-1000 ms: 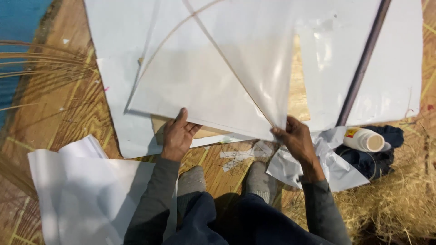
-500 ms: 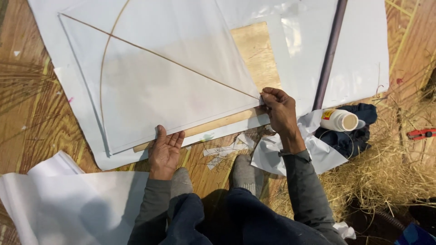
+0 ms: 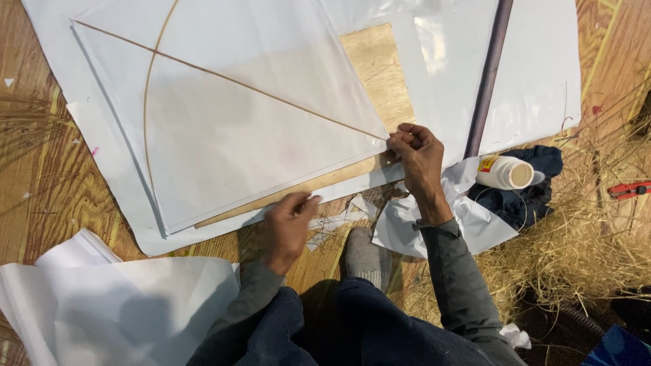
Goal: The person assembles a kite by attaching white paper to a wooden frame using strips of paper and glue. They repeatedly smooth the paper, apply adhesive, and press the edges to secure the covering.
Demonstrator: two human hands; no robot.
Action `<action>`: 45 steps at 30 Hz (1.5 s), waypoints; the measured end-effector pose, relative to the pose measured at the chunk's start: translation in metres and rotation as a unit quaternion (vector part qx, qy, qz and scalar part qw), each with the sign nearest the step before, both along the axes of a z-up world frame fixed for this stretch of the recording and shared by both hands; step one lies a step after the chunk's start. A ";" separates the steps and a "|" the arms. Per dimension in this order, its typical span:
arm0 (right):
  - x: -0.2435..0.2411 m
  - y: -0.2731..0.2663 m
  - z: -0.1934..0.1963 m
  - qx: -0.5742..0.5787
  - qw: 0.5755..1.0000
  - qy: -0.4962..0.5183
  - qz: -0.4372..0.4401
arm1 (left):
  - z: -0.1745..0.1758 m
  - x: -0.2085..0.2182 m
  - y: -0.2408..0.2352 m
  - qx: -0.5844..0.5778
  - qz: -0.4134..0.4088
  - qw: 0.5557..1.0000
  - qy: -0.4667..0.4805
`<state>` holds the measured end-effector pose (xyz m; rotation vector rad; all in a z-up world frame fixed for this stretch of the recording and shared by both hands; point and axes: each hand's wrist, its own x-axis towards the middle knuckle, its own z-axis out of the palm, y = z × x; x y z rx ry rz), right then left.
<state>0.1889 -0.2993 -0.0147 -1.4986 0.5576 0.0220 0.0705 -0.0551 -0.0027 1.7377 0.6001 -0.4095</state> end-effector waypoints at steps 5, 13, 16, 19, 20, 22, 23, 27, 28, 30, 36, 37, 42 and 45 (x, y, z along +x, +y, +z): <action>-0.001 0.004 0.010 -0.029 0.999 0.010 0.018 | -0.044 0.039 -0.027 0.351 -0.251 0.799 -0.419; 0.003 0.005 0.031 -0.080 0.995 0.029 0.050 | -0.019 0.092 -0.053 0.422 -0.318 0.689 -0.495; -0.002 -0.003 0.031 -0.095 0.993 0.021 0.070 | -0.032 0.090 -0.058 0.405 -0.317 0.692 -0.506; -0.006 -0.004 0.049 -0.172 0.979 0.013 0.111 | -0.039 0.089 -0.060 0.384 -0.322 0.709 -0.496; -0.009 -0.008 0.049 -0.220 0.961 -0.029 0.165 | -0.040 0.088 -0.061 0.380 -0.320 0.719 -0.486; -0.014 -0.016 0.043 -0.267 0.936 -0.068 0.218 | -0.038 0.088 -0.062 0.375 -0.318 0.729 -0.476; -0.016 -0.019 0.039 -0.291 0.916 -0.111 0.252 | -0.036 0.087 -0.062 0.366 -0.311 0.739 -0.473; -0.014 -0.035 0.014 -0.340 0.866 -0.200 0.306 | -0.020 0.089 -0.062 0.357 -0.293 0.757 -0.462; -0.013 -0.036 0.013 -0.340 0.867 -0.199 0.306 | -0.019 0.089 -0.063 0.357 -0.294 0.757 -0.462; -0.010 -0.038 0.011 -0.345 0.862 -0.208 0.307 | -0.018 0.090 -0.063 0.341 -0.291 0.772 -0.450; -0.003 -0.037 0.006 -0.333 0.875 -0.203 0.287 | -0.035 0.085 -0.072 0.333 -0.259 0.814 -0.400; -0.002 -0.035 0.007 -0.333 0.875 -0.203 0.287 | -0.033 0.085 -0.071 0.333 -0.259 0.814 -0.400; 0.003 -0.031 0.007 -0.334 0.878 -0.205 0.275 | -0.028 0.088 -0.071 0.354 -0.242 0.829 -0.359; 0.001 -0.025 0.008 -0.341 0.887 -0.191 0.245 | -0.023 0.090 -0.072 0.352 -0.226 0.855 -0.306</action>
